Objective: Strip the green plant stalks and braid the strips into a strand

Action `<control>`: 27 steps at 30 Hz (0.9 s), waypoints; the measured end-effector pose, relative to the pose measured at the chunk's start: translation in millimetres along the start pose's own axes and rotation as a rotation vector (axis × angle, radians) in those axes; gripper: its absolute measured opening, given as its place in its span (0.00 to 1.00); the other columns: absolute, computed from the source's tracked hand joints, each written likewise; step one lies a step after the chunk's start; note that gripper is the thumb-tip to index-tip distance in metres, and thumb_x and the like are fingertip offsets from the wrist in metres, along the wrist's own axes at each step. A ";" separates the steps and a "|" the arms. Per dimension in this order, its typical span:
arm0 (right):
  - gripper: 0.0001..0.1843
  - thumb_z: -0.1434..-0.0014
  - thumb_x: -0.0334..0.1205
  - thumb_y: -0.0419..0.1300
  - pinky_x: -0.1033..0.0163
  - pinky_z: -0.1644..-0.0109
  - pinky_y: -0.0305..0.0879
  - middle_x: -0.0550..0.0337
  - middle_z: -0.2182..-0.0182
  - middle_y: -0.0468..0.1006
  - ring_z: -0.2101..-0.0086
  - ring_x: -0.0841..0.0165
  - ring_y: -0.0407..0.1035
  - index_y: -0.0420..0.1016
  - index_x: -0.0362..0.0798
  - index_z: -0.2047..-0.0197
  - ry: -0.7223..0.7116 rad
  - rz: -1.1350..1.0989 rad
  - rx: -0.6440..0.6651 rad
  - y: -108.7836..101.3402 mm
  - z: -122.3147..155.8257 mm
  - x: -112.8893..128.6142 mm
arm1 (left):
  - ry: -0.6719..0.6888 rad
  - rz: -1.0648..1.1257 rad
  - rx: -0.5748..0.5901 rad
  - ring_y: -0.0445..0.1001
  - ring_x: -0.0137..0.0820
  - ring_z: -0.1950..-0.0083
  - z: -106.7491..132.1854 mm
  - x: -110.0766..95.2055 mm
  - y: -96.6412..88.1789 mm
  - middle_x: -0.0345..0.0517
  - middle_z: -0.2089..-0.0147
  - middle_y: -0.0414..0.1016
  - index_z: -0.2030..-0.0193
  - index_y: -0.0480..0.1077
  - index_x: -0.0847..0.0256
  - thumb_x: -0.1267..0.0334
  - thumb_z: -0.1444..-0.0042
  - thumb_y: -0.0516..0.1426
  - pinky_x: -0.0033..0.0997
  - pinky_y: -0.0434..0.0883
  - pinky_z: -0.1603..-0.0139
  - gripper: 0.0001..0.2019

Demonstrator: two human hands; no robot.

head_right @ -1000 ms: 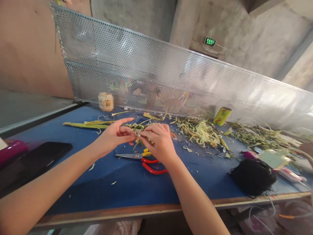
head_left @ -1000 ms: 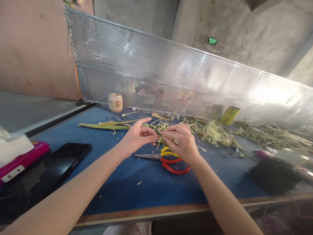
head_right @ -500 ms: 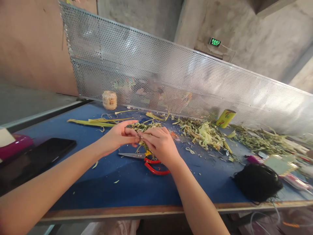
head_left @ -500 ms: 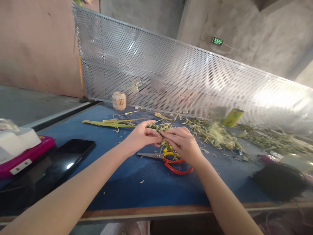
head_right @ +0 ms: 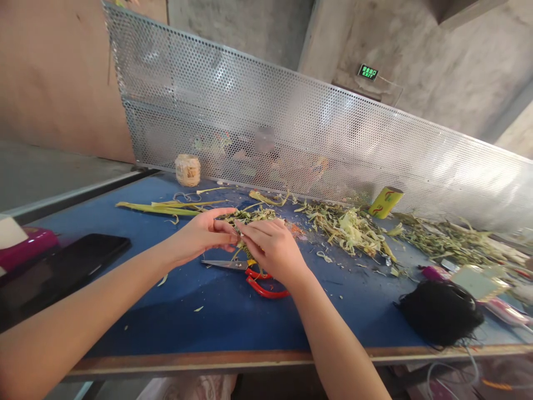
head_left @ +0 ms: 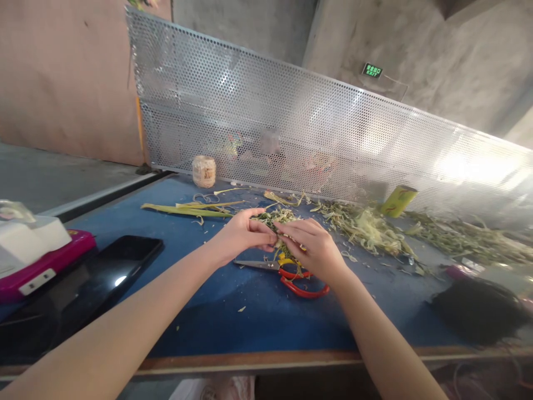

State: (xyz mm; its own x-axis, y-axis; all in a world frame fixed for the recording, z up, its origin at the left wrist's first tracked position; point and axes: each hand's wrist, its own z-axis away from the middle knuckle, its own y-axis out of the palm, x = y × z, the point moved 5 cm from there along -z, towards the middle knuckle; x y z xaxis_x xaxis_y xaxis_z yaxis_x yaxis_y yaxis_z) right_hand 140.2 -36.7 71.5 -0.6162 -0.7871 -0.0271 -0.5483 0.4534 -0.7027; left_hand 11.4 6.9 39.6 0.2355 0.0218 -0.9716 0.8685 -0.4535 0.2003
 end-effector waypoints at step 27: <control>0.15 0.43 0.34 0.53 0.62 0.56 0.66 0.58 0.61 0.75 0.61 0.71 0.69 0.70 0.52 0.52 0.027 -0.227 0.037 3.0 -1.0 -2.2 | -0.083 0.025 -0.003 0.73 0.28 0.73 1.7 1.2 1.8 0.43 0.74 0.74 0.39 0.45 0.72 0.78 0.58 0.60 0.30 0.72 0.69 0.40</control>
State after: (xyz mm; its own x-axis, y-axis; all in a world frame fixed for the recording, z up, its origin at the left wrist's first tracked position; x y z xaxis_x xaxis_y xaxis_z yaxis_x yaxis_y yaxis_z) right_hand 139.3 -33.2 70.1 -0.4951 -0.8552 0.1532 -0.6537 0.2505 -0.7140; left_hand 12.5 4.5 38.5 0.2205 -0.0635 -0.9733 0.8642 -0.4500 0.2251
